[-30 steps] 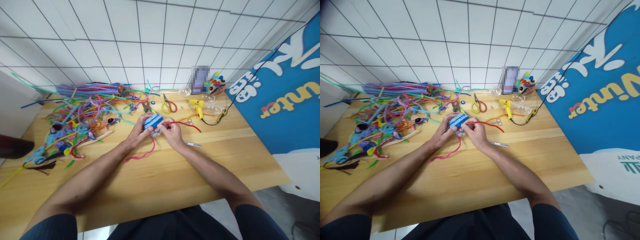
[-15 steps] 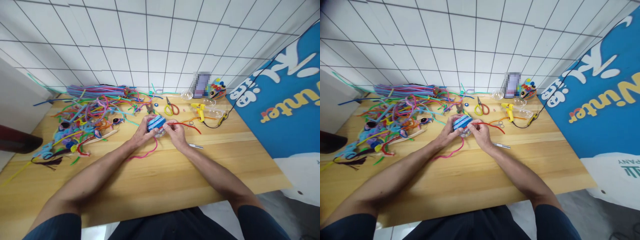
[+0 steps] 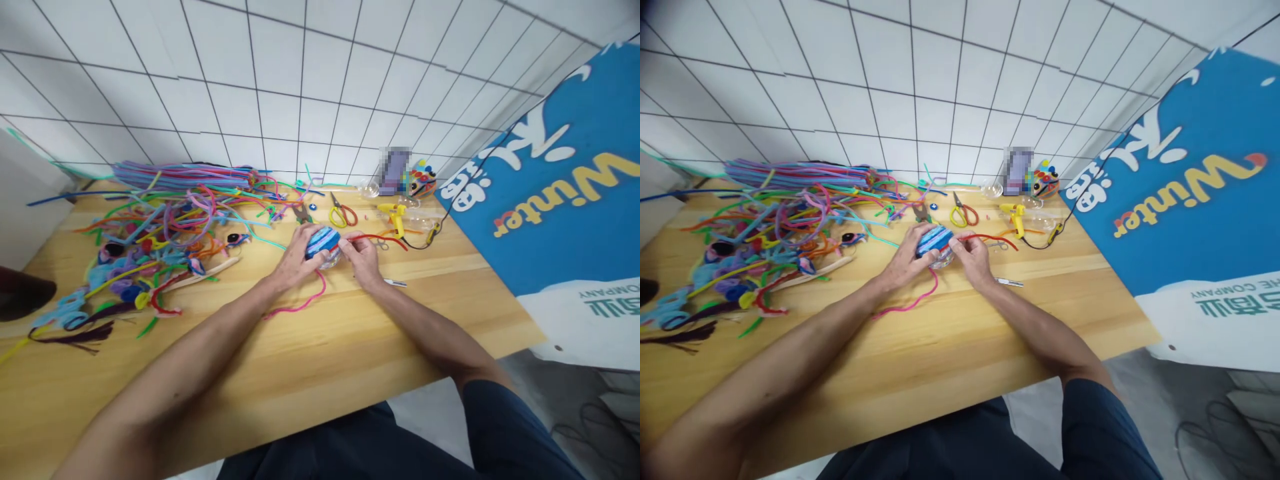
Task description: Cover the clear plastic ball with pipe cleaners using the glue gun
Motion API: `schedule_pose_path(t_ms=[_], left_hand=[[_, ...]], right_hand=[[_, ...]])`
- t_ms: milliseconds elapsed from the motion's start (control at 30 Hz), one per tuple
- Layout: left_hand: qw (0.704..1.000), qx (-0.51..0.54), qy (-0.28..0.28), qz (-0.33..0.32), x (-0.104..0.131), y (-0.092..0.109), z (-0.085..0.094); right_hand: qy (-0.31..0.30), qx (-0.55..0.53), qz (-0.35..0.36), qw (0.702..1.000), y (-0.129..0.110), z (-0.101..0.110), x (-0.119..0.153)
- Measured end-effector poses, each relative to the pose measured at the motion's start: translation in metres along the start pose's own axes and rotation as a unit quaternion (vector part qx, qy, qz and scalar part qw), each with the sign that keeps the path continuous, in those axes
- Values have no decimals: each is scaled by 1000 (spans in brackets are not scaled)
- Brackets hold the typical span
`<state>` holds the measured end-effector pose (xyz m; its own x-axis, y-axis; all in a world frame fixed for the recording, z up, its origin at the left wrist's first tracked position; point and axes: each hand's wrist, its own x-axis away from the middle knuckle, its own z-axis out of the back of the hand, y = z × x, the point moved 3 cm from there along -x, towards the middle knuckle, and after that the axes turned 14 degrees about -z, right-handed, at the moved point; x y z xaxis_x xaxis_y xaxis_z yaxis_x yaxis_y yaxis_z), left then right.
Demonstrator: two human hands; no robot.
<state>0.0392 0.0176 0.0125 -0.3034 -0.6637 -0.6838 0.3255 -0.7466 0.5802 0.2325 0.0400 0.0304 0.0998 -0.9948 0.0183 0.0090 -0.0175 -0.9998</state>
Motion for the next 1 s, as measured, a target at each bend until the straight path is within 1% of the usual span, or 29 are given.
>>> schedule_pose_path(t_ms=[167, 367, 500, 633, 733, 867, 933, 1000], left_hand=[[1000, 22, 20, 7, -1, 1, 1], [998, 58, 31, 6, -4, 3, 0], [994, 103, 26, 29, -3, 2, 1], [987, 142, 44, 66, -2, 5, 3], [984, 139, 52, 95, -1, 6, 2], [984, 129, 61, 106, -2, 7, 1], [982, 133, 74, 112, -3, 7, 3], [981, 114, 115, 108, -4, 4, 8]], right_hand=[[17, 0, 0, 1000, 4, 1, -4], [-5, 2, 4, 1000, 1, 1, -8], [-18, 5, -7, 1000, -1, -1, -9], [-26, 14, -2, 1000, -2, -5, -9], [-23, 9, 0, 1000, -2, -8, -8], [-17, -3, 1, 1000, 0, -8, -8], [-17, -3, 4, 1000, 2, -6, -8], [-17, -3, 7, 1000, 3, -4, -9]])
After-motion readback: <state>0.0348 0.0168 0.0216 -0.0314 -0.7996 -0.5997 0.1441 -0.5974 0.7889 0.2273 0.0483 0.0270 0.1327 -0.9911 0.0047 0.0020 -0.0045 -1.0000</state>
